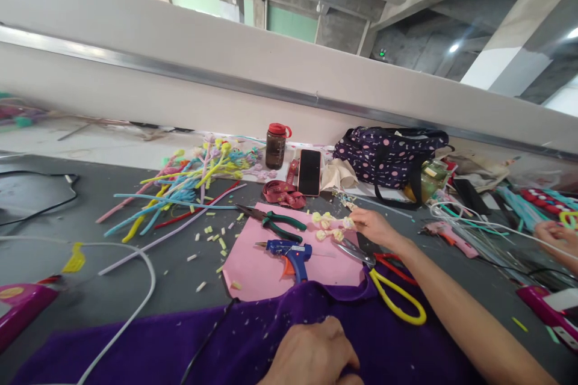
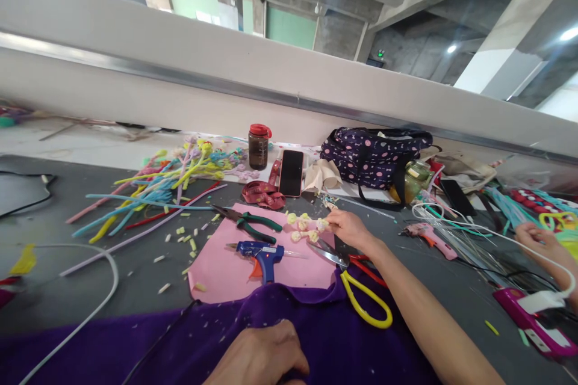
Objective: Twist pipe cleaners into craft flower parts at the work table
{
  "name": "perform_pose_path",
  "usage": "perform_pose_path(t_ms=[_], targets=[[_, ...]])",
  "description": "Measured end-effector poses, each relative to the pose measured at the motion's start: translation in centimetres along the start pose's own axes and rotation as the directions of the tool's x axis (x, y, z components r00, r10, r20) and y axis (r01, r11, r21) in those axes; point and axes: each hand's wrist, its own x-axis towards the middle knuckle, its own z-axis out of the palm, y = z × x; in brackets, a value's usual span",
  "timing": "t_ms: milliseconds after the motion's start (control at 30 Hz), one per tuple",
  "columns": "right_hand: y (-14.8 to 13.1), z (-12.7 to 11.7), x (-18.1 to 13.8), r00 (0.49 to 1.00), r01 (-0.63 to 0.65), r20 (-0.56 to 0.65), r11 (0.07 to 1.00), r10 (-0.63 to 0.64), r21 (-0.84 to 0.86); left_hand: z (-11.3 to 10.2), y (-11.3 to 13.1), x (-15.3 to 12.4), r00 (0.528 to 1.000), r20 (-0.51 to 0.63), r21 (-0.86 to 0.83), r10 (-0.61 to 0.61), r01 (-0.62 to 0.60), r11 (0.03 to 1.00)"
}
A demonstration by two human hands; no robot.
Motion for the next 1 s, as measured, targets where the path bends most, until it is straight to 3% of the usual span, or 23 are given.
perform_pose_path(t_ms=[333, 600, 1000], targets=[[0.1, 0.8, -0.2, 0.997, 0.028, 0.077, 0.993, -0.020, -0.111, -1.2, 0.8, -0.4, 1.000, -0.001, 0.036, 0.018, -0.018, 0.999], [0.9, 0.5, -0.9, 0.997, 0.063, -0.043, 0.998, -0.064, -0.022, -0.8, 0.6, -0.3, 0.999, -0.002, 0.062, 0.037, -0.037, 0.997], [-0.6, 0.6, -0.9, 0.999, 0.047, 0.032, 0.935, -0.039, -0.352, -1.5, 0.9, -0.6, 0.999, 0.026, 0.105, 0.045, -0.047, 0.993]])
